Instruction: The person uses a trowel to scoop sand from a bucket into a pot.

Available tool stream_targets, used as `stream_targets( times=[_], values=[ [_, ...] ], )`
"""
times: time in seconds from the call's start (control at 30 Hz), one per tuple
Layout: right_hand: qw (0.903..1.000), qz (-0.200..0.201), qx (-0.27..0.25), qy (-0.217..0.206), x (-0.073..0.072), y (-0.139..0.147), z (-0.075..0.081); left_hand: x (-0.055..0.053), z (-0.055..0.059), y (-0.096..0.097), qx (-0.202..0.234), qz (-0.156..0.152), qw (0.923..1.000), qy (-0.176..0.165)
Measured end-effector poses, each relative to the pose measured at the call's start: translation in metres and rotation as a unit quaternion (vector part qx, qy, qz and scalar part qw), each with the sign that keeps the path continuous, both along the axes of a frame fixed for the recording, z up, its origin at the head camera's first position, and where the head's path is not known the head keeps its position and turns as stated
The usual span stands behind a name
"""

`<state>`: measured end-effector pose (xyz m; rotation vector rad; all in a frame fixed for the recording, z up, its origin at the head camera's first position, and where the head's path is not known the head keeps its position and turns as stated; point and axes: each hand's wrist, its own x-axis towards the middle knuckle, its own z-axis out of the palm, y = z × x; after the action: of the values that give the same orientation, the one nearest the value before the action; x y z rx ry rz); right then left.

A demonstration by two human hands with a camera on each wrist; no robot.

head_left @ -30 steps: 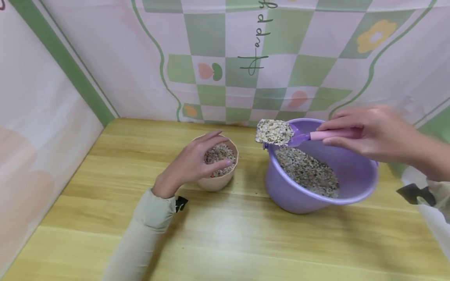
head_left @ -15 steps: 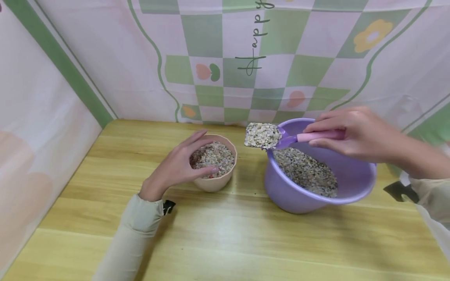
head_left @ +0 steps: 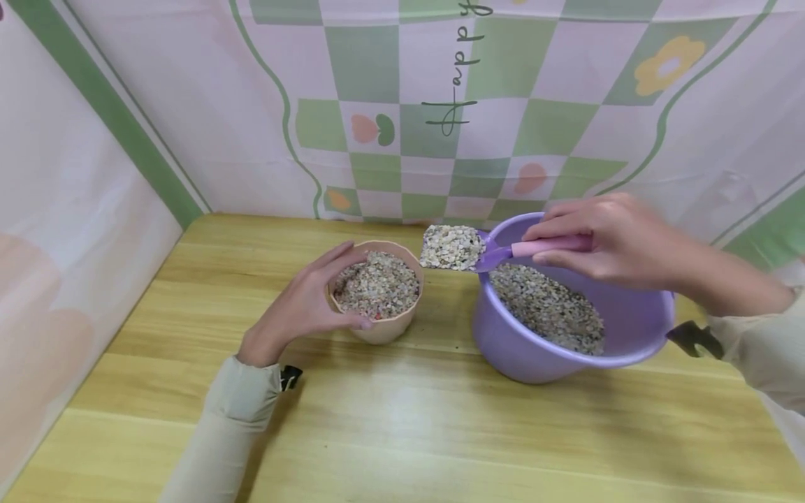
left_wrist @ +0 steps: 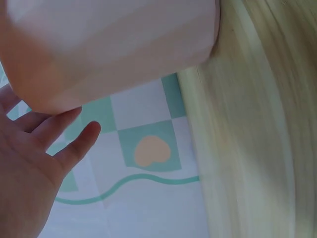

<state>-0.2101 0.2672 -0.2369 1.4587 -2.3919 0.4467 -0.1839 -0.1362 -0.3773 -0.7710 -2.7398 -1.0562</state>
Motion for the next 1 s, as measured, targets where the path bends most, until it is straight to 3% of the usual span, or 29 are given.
stream_targets(
  times=[0.1, 0.33, 0.57, 1.0],
  values=[
    [0.9999, 0.011, 0.009, -0.008, -0.004, -0.001, 0.003, 0.006, 0.001, 0.001, 0.007, 0.01, 0.9999, -0.005],
    [0.9995, 0.026, 0.009, -0.016, -0.006, -0.01, 0.004, 0.007, -0.002, -0.005, 0.014, 0.015, 0.9998, -0.001],
    [0.9969, 0.054, 0.002, -0.057, -0.008, -0.021, 0.002, 0.005, -0.008, -0.009, 0.013, 0.014, 0.9998, 0.011],
    [0.9976, 0.022, 0.025, -0.062, -0.011, -0.039, -0.006, 0.005, -0.01, -0.011, 0.016, 0.016, 0.9997, 0.004]
  ],
)
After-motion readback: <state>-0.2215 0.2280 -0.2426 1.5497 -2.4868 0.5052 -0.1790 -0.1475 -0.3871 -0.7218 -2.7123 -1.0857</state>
